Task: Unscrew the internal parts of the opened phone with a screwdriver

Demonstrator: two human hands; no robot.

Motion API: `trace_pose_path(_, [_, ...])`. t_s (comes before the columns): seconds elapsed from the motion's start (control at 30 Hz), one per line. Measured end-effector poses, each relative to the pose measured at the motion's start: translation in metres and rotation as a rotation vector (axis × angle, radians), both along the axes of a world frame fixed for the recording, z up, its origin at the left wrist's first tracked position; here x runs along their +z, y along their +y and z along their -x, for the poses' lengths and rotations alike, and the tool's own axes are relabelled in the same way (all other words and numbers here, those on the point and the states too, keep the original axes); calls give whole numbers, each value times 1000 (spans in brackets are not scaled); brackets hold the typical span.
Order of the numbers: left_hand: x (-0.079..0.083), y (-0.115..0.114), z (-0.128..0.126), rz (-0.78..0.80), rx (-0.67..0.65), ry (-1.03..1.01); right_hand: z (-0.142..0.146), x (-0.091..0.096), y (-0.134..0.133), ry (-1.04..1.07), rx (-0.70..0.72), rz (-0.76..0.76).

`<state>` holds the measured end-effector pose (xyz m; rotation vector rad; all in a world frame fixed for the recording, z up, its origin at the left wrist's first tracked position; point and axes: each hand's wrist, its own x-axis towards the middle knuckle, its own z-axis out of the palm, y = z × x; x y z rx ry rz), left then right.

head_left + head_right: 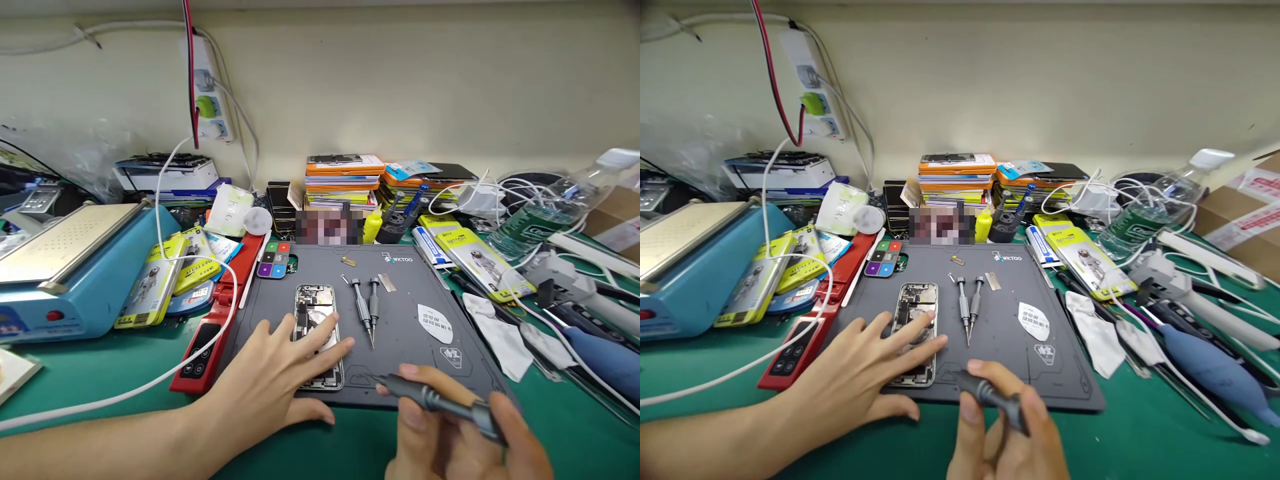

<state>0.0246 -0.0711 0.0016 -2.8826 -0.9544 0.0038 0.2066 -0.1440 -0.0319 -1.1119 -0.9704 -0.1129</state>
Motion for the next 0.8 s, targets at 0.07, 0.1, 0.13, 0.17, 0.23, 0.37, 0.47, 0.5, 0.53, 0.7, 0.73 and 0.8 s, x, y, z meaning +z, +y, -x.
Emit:
trace_pose_path(0.07, [0, 2, -6, -35, -44, 28, -17, 1, 1, -58, 61, 130])
trace_pose_path(0.1, [0, 3, -9, -40, -60, 35, -27, 1, 3, -142, 74, 246])
trace_pose_path(0.13, [1, 3, -10, -37, -70, 39, -36, 0, 4, -243, 73, 342])
trace_pose_path(0.17, [2, 3, -12, -33, -69, 40, -44, -1, 6, -302, 75, 393])
trace_pose_path(0.23, [2, 0, -14, -31, -39, 37, -54, -4, 8, -410, 69, 386])
trace_pose_path(0.37, [-1, -12, -14, -47, 29, 11, -54, -10, 10, -542, 96, 389])
trace_pose_path(0.47, [-4, -17, -11, -19, 49, -13, -51, -13, 8, -565, 109, 374])
trace_pose_path(0.5, [-5, -17, -10, -9, 56, -19, -50, -14, 7, -569, 108, 367])
trace_pose_path(0.53, [-6, -16, -9, 1, 61, -25, -50, -14, 7, -573, 111, 365])
trace_pose_path(0.7, [-6, -7, 4, 85, 42, -83, -52, -17, 5, -551, 131, 361])
trace_pose_path(0.73, [-4, -4, 8, 110, 34, -94, -52, -18, 5, -538, 133, 364])
trace_pose_path(0.8, [3, 4, 17, 179, 3, -83, -51, -18, 5, -515, 125, 373])
